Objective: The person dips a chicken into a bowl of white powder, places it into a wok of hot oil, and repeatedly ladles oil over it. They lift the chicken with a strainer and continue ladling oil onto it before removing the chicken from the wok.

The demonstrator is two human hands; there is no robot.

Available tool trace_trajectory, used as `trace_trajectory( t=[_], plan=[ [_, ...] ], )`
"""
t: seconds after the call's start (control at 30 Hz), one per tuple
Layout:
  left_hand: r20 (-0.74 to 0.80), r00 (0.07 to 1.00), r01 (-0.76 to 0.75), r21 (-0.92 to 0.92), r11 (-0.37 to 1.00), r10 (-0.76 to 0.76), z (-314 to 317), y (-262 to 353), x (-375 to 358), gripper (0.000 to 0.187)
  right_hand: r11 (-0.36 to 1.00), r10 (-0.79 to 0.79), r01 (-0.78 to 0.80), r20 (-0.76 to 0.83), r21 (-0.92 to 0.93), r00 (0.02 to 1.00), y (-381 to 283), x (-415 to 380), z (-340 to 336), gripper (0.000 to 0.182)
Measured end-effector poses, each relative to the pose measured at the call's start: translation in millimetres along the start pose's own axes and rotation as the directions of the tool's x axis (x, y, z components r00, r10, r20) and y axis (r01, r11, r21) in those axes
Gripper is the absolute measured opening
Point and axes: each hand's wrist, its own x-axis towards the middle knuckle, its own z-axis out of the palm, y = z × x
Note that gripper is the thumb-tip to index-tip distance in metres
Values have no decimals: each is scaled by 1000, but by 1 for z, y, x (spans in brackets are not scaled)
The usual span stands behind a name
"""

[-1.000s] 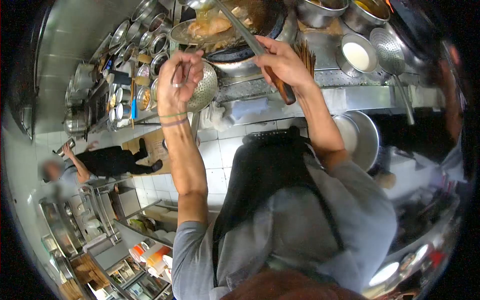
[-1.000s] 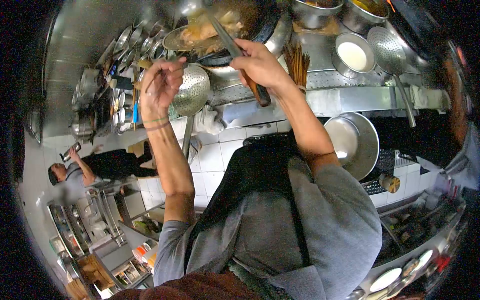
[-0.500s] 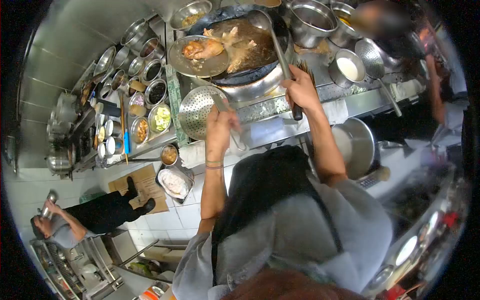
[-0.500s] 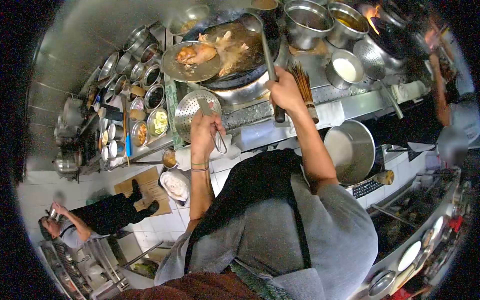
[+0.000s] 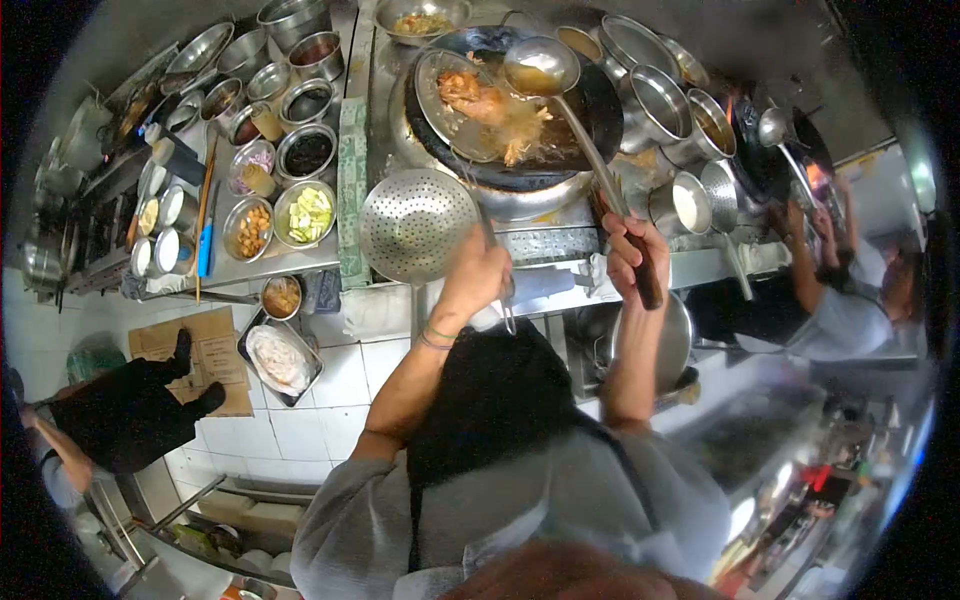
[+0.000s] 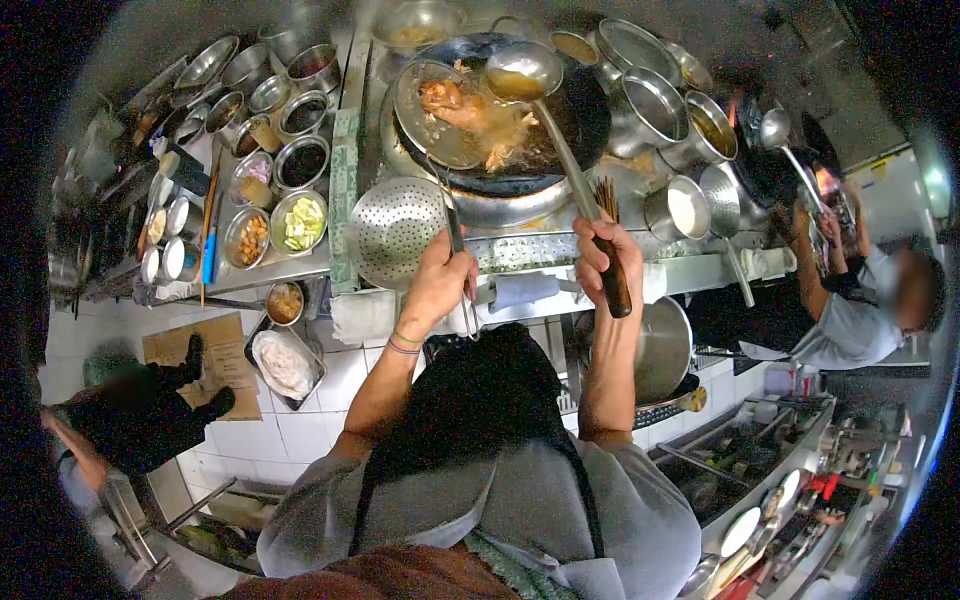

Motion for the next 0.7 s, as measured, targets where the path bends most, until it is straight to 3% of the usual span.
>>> trace_trajectory(
  t=[0.03, 0.17, 0.2, 0.3, 0.4, 0.53, 0.63, 0.7],
  plan=[
    [12, 1000, 20, -10, 1000, -20, -2, 3, 0, 36, 1000, -3, 3, 6, -1, 1000, 4, 1, 4, 32],
    [29, 999, 29, -8, 1000, -28, -6, 8, 3, 36, 991, -47, 45, -14, -125, 999, 22, 8, 20, 34],
    [19, 1000, 9, 0, 1000, -9, -7, 7, 4, 35, 973, -55, 52, -7, -224, 998, 28, 9, 27, 33],
    [-53, 998, -16, 14, 1000, 17, -5, 0, 9, 12, 846, -43, 51, 27, -530, 999, 36, 18, 38, 28],
    [-13, 1000, 6, 57, 998, -6, -6, -9, 14, 36, 653, -127, -2, -112, -758, 986, 48, 15, 53, 52],
    [8, 1000, 16, 36, 999, -17, -9, -13, 19, 33, 556, -143, 41, -47, -830, 989, 42, 17, 36, 53],
    [-8, 1000, 22, -41, 999, -23, -9, -20, 21, 31, 403, -225, 21, -78, -915, 971, 37, 19, 33, 52],
    [2, 1000, 29, -40, 999, -29, -9, -17, 19, 29, 420, -227, 14, -90, -907, 970, 27, 21, 32, 54]
  ],
)
